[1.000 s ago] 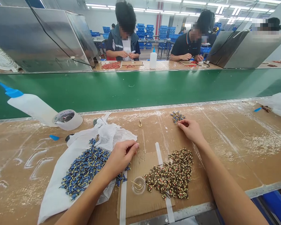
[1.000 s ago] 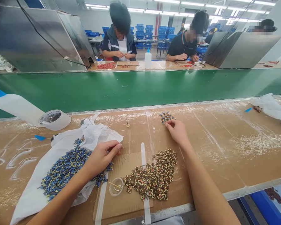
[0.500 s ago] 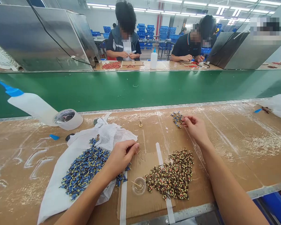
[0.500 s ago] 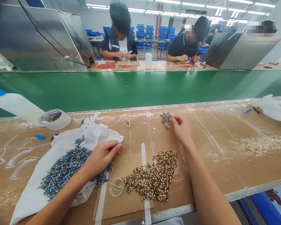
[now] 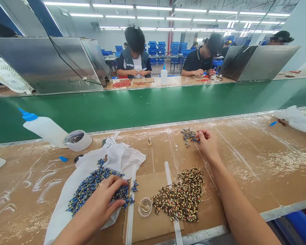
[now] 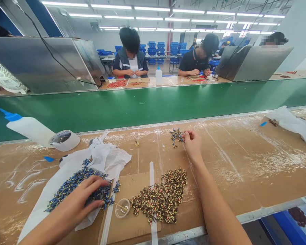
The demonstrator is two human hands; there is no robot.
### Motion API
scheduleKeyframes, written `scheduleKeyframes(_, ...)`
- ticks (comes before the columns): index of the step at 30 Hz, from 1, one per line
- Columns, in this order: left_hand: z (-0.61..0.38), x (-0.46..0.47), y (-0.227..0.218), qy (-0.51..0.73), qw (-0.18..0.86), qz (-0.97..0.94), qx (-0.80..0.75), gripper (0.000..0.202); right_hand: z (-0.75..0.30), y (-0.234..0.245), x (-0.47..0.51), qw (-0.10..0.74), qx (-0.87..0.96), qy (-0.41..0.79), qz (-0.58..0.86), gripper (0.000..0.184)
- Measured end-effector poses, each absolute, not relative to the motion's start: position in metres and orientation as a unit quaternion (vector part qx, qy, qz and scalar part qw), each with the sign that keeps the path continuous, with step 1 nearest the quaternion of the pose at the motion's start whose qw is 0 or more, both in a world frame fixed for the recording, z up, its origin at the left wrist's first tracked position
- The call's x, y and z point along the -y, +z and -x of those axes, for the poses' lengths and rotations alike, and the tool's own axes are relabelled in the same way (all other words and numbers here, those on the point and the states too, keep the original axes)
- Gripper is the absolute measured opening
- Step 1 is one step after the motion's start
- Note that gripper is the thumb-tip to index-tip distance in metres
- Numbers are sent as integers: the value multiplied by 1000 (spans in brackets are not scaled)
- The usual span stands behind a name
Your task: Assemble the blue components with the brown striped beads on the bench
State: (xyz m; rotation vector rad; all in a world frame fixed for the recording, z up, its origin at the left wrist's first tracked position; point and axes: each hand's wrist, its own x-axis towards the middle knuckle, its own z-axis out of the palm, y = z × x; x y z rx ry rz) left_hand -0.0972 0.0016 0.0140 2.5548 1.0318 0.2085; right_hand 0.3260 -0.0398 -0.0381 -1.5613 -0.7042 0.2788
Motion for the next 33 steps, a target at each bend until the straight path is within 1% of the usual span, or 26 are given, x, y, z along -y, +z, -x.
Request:
scheduleKeyframes(3, 111, 8, -5, 103, 141, -907, -384, 18, -322, -38, 39, 648, 322, 133, 677, 38)
scheduleKeyframes(6, 111, 9, -9, 113, 126, -903, -396, 15, -319, -40, 39, 647, 331, 140, 672, 37)
scheduleKeyframes(12, 106, 4, 10, 117, 143, -890, -416, 21, -319, -42, 39, 654, 330, 150, 665, 35)
scheduleKeyframes(15, 105, 6, 23, 110, 162, -875, -442, 21, -318, -42, 40, 657, 322, 156, 664, 34)
scheduleKeyframes(19, 99, 11, 39, 135, 211, -838, -485, 14, -317, -41, 44, 657, 314, 167, 665, 33)
scheduleKeyframes(21, 93, 11, 46, 159, 249, -821, -489, 15, -316, -42, 46, 656, 313, 175, 664, 32)
scheduleKeyframes(24, 83, 4, 54, 184, 277, -811, -481, 15, -317, -49, 48, 645, 322, 182, 669, 32)
scheduleKeyframes(27, 71, -11, 60, 212, 313, -805, -457, 11, -319, -56, 48, 613, 345, 172, 689, 33)
scheduleKeyframes(30, 58, -27, 61, 237, 387, -795, -402, 8, -315, -57, 49, 585, 365, 173, 703, 34)
scheduleKeyframes(31, 54, -31, 59, 244, 416, -789, -380, 9, -313, -55, 49, 579, 368, 175, 706, 34)
scheduleKeyframes(33, 46, -36, 51, 251, 474, -769, -348, 17, -306, -50, 50, 574, 369, 179, 709, 34)
